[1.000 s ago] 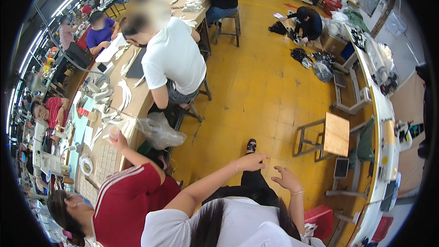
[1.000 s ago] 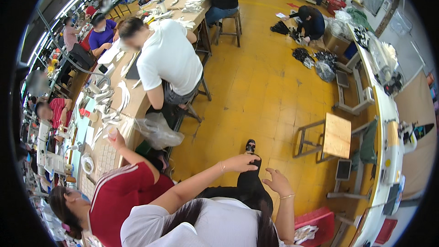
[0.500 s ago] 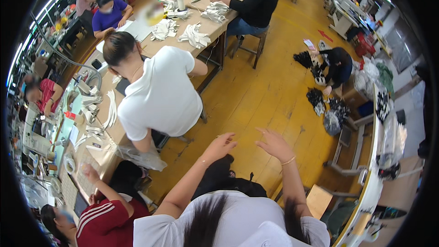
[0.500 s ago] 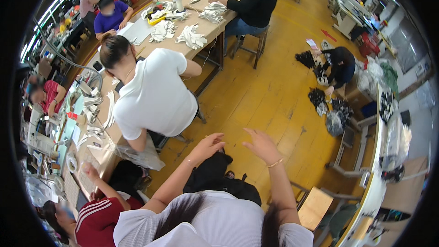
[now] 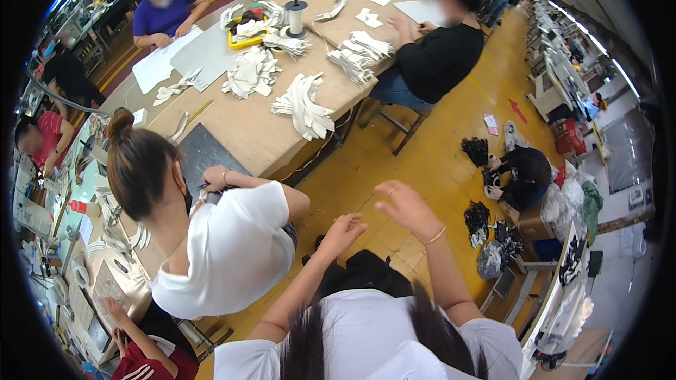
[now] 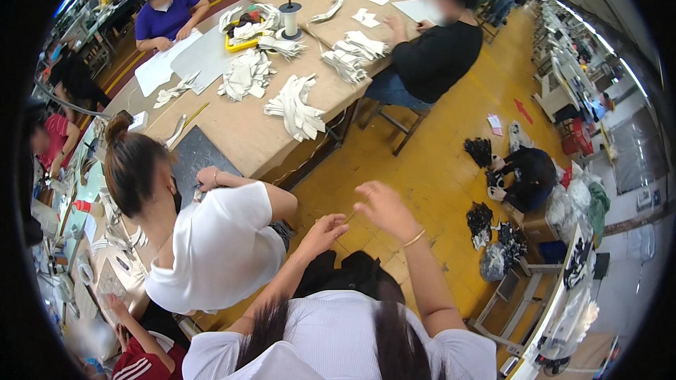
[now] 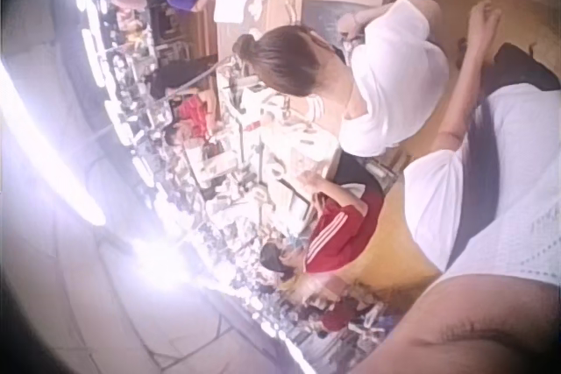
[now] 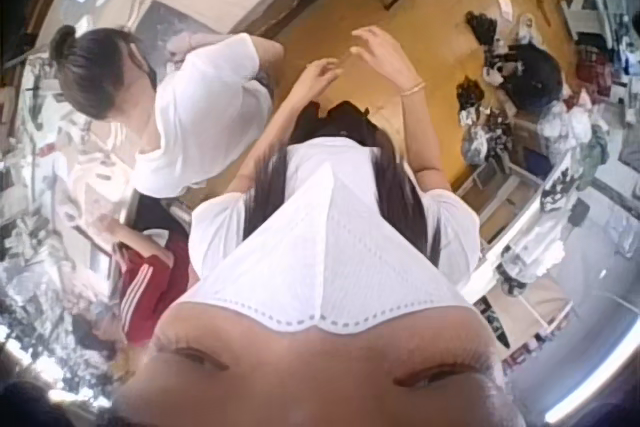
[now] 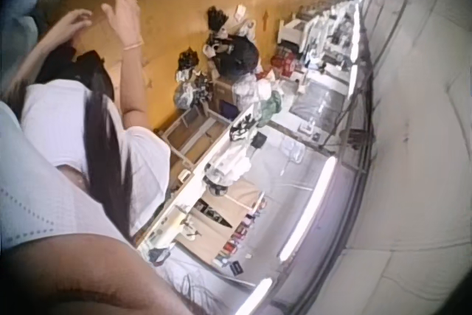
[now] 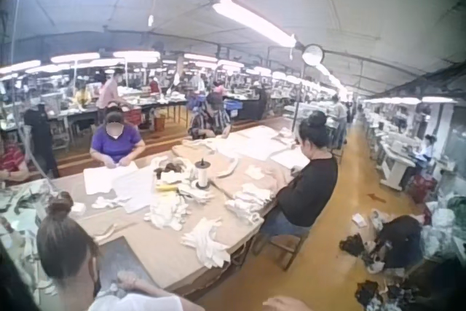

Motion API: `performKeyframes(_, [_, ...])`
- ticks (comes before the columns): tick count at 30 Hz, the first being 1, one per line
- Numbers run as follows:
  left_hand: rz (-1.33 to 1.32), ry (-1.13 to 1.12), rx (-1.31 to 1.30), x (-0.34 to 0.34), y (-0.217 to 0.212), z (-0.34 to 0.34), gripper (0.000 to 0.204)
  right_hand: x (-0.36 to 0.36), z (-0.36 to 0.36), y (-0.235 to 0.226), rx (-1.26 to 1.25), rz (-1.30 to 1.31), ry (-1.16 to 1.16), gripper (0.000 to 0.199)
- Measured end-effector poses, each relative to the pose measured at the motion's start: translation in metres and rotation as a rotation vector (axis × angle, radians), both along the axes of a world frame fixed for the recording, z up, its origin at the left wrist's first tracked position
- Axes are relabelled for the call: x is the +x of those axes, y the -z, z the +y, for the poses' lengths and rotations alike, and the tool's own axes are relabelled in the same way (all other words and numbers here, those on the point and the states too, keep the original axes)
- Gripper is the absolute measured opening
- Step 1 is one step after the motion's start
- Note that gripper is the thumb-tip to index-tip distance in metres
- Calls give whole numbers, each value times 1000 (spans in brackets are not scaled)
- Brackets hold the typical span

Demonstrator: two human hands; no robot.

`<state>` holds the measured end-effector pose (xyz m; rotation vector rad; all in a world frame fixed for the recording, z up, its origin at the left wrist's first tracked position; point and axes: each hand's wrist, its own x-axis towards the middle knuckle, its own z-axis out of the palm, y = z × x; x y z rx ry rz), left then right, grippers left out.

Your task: The person arranges small white fabric pieces on a board, applies liquid from a squeeze bottle to the pieces, and then handles bundles of white fabric strips. The person works at a table in a workshop setting with other workers nearby.

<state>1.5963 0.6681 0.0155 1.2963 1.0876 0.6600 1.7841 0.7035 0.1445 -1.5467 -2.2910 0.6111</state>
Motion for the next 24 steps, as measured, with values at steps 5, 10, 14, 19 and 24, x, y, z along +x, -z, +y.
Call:
performKeyframes(5, [-43, -225, -90, 6, -33, 75, 40, 35, 139, 9, 128, 63, 133, 27])
performKeyframes(10, [-126, -455, -205, 10, -3, 150, 37, 47, 300, 29, 182, 120, 85, 22])
performKeyframes(14, [-91, -537, -240, 42, -12, 246, 34, 65, 436, 69, 161, 111, 89, 22])
performKeyframes(19, [-5, -526, -35, 99, -5, 397, 36, 81, 601, 135, 92, 45, 101, 24])
performKeyframes(24, [61, -722, -142, 138, 42, 534, 49, 62, 668, 170, -169, -63, 216, 49])
